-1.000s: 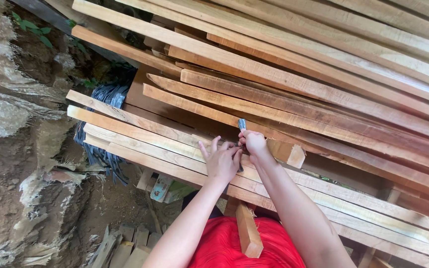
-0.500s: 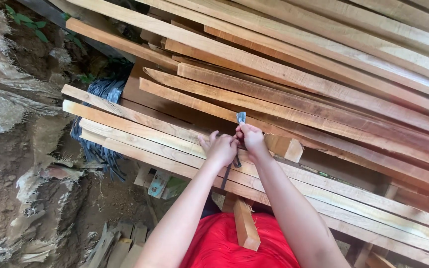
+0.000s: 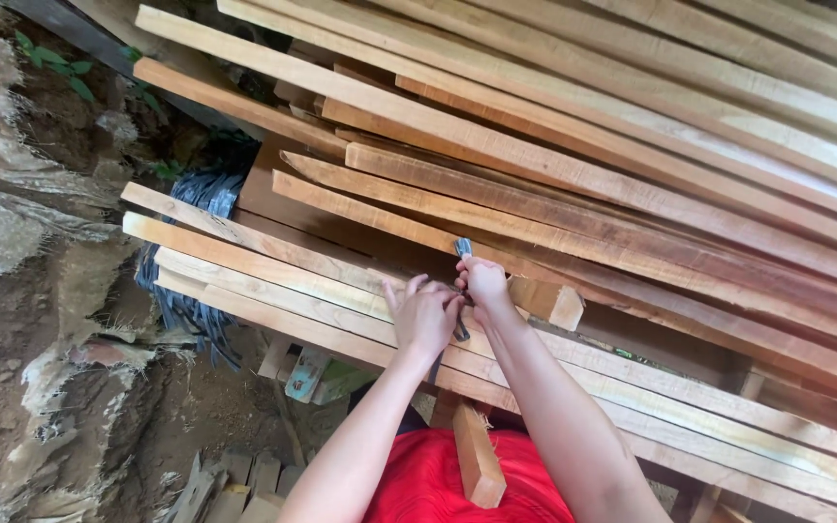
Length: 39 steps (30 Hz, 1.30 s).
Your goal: The person bundles a stack of wooden planks using a black strap. They wrap the strap around the planks, tie a knot to secure them, and then lift the bundle to place it on a wooden rack.
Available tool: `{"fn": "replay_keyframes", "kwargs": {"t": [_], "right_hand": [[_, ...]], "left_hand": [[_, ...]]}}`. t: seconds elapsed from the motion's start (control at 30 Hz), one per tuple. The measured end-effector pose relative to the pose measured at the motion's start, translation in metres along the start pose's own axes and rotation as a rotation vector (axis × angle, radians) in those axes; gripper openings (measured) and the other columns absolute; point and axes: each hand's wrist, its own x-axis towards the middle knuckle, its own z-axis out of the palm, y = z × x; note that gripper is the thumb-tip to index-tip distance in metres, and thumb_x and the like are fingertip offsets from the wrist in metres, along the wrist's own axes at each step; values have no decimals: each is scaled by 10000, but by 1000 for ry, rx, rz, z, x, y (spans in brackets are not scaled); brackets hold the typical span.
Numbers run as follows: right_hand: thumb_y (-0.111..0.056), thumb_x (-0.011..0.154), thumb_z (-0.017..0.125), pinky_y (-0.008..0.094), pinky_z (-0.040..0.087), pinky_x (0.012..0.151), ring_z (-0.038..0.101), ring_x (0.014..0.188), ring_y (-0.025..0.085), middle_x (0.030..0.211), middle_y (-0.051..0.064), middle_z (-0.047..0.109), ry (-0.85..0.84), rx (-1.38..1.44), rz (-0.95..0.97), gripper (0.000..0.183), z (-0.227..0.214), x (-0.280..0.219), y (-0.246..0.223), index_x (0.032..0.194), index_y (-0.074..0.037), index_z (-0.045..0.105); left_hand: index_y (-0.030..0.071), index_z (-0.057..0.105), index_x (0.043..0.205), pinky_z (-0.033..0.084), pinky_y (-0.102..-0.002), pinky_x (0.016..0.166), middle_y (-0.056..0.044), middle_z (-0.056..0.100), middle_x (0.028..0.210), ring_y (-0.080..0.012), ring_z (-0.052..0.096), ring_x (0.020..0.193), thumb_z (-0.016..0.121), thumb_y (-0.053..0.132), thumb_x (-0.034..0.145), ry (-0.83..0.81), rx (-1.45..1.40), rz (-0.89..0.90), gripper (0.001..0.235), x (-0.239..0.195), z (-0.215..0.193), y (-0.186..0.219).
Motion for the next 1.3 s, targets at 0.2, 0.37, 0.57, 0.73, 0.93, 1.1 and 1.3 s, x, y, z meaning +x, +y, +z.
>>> {"fn": "replay_keyframes", "kwargs": {"t": [0.2, 0.37, 0.57, 0.73, 0.93, 1.1, 1.3], "right_hand": [[-249, 1049, 581, 294, 430, 518, 547, 590, 122, 674, 4, 564, -85, -9, -66, 285, -13, 13, 11, 868, -39, 647], [-382, 1015, 573, 333, 541, 701, 668, 784, 192, 904, 94, 720, -88, -458, -355, 372, -14, -30, 1, 1032, -26, 681], [-714, 880, 563, 450, 560, 809, 726, 894, 364, 872, 210, 742, -118, -1351, -385, 701, 1, -111, -38, 948, -35, 723], [-826, 735, 555, 456, 587, 756, 757, 826, 319, 752, 136, 756, -285, -1462, -199, 788, 10, -110, -57, 748, -64, 756], [-917, 637, 602, 409, 591, 749, 760, 767, 302, 724, 142, 750, -329, -1553, -204, 898, 14, -99, -61, 710, -36, 759], [-909, 544, 648, 418, 604, 737, 769, 745, 296, 720, 155, 754, -344, -1490, -120, 895, 25, -96, -68, 720, -37, 746], [-899, 588, 682, 429, 592, 800, 769, 848, 316, 822, 174, 768, -347, -1480, -134, 941, 24, -93, -66, 891, -13, 768]], "left_hand": [[225, 815, 984, -30, -692, 1197, 31, 718, 1159, -230, 478, 1352, 655, 388, 938, -44, 44, -29, 233, -2, -4, 1], [147, 653, 1243, 88, -632, 1259, -55, 586, 1376, -295, 393, 1470, 563, 389, 1022, 163, -147, 23, 340, -29, 16, -26], [81, 45, 1621, 80, -601, 1234, -246, -65, 1689, -448, 30, 1570, 602, 536, 964, 570, -496, -458, 974, -96, 26, -72], [192, -79, 1617, 137, -626, 1216, -99, 92, 1705, -308, 189, 1554, 601, 552, 883, 236, -1499, -1089, 1064, -90, 38, -57], [49, 461, 1483, 481, -408, 1066, -105, 586, 1436, -250, 592, 1280, 673, 572, 845, 469, -1881, -950, 851, -71, 72, -42], [21, 494, 1461, 501, -409, 1050, -128, 610, 1419, -268, 618, 1261, 676, 552, 875, 529, -1867, -998, 811, -65, 84, -47], [30, 492, 1470, 499, -407, 1040, -135, 600, 1430, -265, 611, 1251, 673, 531, 878, 539, -1850, -936, 797, -68, 83, -48]]}}
